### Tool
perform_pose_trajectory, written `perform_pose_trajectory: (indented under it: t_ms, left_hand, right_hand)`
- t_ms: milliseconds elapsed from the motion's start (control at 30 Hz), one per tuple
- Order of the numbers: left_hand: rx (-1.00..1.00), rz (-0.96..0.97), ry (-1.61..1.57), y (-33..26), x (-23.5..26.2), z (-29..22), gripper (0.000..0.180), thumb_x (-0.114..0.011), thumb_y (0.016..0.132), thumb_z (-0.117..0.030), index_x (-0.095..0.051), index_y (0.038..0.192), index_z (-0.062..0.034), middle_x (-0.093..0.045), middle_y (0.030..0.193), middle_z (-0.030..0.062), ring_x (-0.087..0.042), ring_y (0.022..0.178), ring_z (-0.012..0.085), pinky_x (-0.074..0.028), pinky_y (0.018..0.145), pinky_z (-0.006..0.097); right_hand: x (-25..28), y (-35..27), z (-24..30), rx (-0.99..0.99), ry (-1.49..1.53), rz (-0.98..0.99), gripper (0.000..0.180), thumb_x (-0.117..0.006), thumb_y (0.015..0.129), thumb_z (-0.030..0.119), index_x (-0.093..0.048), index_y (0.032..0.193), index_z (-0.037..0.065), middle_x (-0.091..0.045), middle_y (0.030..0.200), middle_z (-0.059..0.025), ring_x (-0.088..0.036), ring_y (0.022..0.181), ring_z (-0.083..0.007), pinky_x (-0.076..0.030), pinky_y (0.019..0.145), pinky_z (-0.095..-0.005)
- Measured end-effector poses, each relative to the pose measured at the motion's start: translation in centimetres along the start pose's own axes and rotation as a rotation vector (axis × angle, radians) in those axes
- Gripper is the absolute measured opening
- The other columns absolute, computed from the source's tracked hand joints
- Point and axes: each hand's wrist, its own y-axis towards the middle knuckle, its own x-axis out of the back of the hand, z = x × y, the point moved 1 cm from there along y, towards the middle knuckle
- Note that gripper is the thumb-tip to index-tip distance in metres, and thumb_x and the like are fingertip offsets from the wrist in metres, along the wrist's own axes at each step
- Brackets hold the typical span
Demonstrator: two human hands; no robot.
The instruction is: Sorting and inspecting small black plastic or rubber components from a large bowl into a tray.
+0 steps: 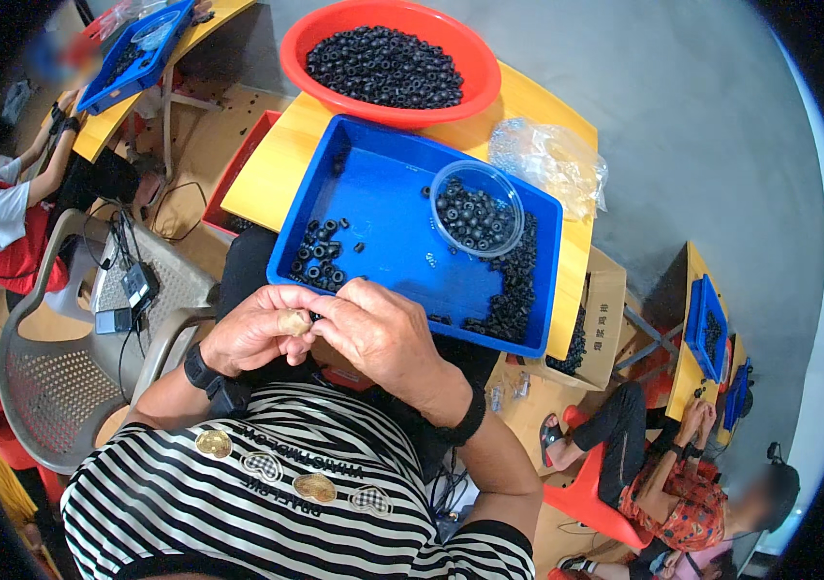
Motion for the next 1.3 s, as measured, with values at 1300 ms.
perform_pose_trajectory:
  t_ms: [1300]
  left_hand:
    - [-0.061, -0.043, 0.032, -2.4, 1.1, -0.7, 0.028, -0.061, 0.086, -0.009, -0.058, 0.113, 0.0006, -0.063, 0.093, 0.0086, -0.062, 0.072, 0.0093, -0.052, 0.062, 0.021]
  right_hand:
    - [-1.8, 2.8, -8.1, -0.177, -0.291, 0.561, 0.012, -0.061, 0.076, 0.012, -0.066, 0.086, 0.007, -0.062, 0.081, -0.0131, -0.061, 0.075, -0.0320, -0.049, 0.068, -0.0409]
